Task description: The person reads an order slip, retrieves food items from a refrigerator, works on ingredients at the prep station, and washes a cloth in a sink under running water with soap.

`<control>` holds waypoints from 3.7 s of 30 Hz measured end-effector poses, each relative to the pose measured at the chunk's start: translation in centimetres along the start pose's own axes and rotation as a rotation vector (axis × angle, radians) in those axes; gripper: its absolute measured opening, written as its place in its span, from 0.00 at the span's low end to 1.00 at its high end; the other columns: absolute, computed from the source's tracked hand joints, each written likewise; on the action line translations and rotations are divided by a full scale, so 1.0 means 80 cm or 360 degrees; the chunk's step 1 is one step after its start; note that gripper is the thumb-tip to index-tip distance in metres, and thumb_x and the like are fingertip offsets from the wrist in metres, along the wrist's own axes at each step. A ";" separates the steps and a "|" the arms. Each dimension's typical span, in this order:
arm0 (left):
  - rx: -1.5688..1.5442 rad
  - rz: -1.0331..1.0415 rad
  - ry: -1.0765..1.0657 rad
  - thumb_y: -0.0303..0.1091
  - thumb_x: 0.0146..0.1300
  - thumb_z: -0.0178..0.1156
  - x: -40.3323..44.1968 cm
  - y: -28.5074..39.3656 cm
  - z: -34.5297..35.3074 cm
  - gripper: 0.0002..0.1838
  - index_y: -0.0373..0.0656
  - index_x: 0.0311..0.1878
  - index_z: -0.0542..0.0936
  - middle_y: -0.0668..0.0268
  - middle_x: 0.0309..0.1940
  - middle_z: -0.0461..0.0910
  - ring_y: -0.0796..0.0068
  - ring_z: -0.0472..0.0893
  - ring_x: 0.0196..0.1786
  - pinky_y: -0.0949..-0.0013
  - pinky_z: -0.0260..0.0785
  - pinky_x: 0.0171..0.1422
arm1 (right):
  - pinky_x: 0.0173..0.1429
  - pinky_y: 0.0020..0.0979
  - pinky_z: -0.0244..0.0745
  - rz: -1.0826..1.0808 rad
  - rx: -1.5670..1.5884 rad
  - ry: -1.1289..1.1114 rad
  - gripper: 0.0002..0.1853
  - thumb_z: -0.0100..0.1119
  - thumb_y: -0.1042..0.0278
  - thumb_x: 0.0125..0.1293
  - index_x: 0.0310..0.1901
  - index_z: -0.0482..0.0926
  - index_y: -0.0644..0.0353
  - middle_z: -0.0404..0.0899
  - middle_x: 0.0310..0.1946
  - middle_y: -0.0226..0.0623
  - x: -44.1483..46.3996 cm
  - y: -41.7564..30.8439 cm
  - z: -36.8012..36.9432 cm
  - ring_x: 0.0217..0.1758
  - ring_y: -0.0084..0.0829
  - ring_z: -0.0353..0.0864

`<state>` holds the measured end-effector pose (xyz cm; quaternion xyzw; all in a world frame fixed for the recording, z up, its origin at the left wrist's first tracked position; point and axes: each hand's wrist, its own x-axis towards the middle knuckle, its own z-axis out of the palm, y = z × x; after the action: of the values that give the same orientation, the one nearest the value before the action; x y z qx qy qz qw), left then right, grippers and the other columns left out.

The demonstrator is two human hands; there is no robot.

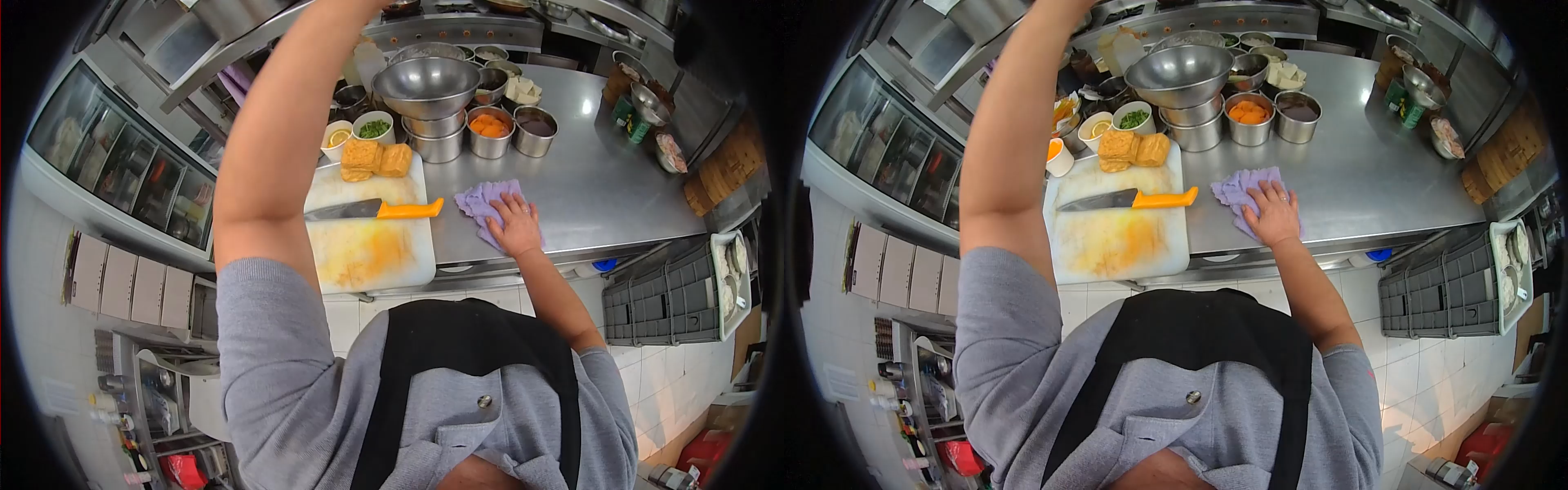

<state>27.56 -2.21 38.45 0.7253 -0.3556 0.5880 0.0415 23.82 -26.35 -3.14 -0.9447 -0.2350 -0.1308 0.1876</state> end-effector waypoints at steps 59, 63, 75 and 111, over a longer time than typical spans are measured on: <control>-0.0417 -0.0792 -0.1721 0.42 0.53 0.65 -0.433 0.371 0.095 0.36 0.66 0.67 0.65 0.62 0.72 0.56 0.60 0.55 0.74 0.40 0.47 0.70 | 0.37 0.36 0.74 0.0542 0.0985 -0.0202 0.11 0.54 0.78 0.57 0.42 0.80 0.61 0.82 0.33 0.43 -0.336 0.145 0.067 0.33 0.39 0.81; -0.0838 -0.1221 -0.1394 0.35 0.55 0.63 -0.419 0.386 0.101 0.24 0.56 0.58 0.75 0.61 0.60 0.73 0.66 0.71 0.65 0.55 0.62 0.63 | 0.40 0.26 0.75 0.0688 0.1622 -0.0865 0.11 0.53 0.73 0.64 0.47 0.79 0.61 0.82 0.33 0.38 -0.306 0.107 0.088 0.36 0.25 0.80; -0.2265 -0.3097 0.0711 0.55 0.68 0.49 -0.386 0.322 -0.163 0.30 0.39 0.60 0.68 0.59 0.52 0.76 0.67 0.77 0.52 0.61 0.71 0.57 | 0.55 0.31 0.71 0.0272 0.2331 -0.1225 0.22 0.45 0.56 0.71 0.54 0.71 0.67 0.79 0.46 0.41 -0.190 -0.121 0.015 0.51 0.29 0.77; -0.1342 -0.3603 0.1147 0.41 0.67 0.56 -0.817 0.076 -0.777 0.25 0.36 0.61 0.66 0.53 0.53 0.75 0.62 0.79 0.52 0.57 0.73 0.58 | 0.39 0.26 0.68 -0.0787 0.2045 -0.1471 0.13 0.66 0.68 0.56 0.36 0.69 0.56 0.70 0.29 0.28 0.035 -0.961 0.287 0.34 0.20 0.68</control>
<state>-30.67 53.49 -2.45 0.3522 0.3358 0.2283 0.8433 -8.01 47.25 -0.24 -0.5331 -0.5183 0.3929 0.5412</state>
